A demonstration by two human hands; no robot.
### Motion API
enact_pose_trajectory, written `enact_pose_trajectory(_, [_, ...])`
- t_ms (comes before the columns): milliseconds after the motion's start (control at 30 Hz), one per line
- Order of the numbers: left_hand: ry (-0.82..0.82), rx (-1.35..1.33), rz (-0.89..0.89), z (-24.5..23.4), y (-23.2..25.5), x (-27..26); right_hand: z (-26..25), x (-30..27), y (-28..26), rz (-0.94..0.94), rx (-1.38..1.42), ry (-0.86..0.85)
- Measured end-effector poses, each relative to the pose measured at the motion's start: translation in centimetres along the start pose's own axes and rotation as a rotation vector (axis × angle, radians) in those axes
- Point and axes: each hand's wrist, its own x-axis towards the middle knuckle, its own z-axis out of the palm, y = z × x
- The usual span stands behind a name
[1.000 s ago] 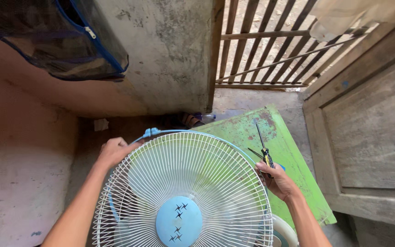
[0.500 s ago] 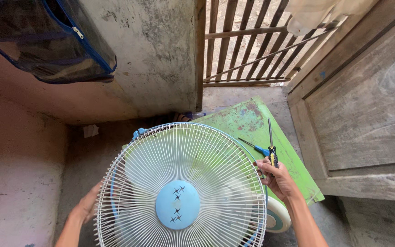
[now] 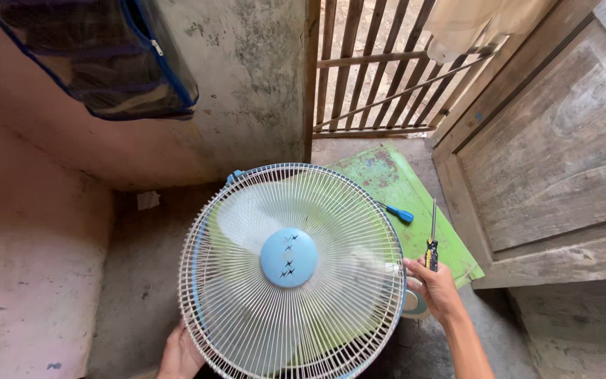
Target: The person adjusts the front grill of a standing electric fan and uses a screwdriver to tighten a screw on the grill's mounting bracket. The fan remains on a green table throughout the clip.
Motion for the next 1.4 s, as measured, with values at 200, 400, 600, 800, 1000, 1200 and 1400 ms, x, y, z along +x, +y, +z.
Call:
enact_pose_trajectory(200, [0.079, -0.017, 0.194, 0.4, -3.0, -2.6, 0.4, -2.6, 1.4, -0.031, -0.023, 0.057])
enact_pose_trajectory(400, [0.010, -0.163, 0.252, 1.0, -3.8, -3.9, 1.0, -5.3, 2.2, -0.052, 0.010, 0.066])
enact_pose_trajectory(600, [0.045, -0.173, 0.257, 3.6, -3.4, -6.3, 2.2, -8.0, 2.8, -0.061, 0.040, 0.124])
enact_pose_trajectory(800, [-0.014, -0.142, 0.270, 4.1, -3.3, -6.4, 2.7, -8.9, 3.4, -0.108, 0.073, 0.149])
enact_pose_trajectory(1000, [-0.024, -0.131, 0.300, 5.1, -3.1, -7.4, 3.0, -9.5, 4.4, -0.096, 0.071, 0.179])
enact_pose_trajectory(1200, [0.000, 0.093, 0.303, 6.4, -2.5, -10.1, 2.9, -11.1, 5.8, -0.081, 0.081, 0.166])
enact_pose_trajectory(1400, [-0.089, 0.012, 0.325, 6.7, -3.3, -10.6, 3.0, -11.3, 6.3, -0.131, 0.116, 0.178])
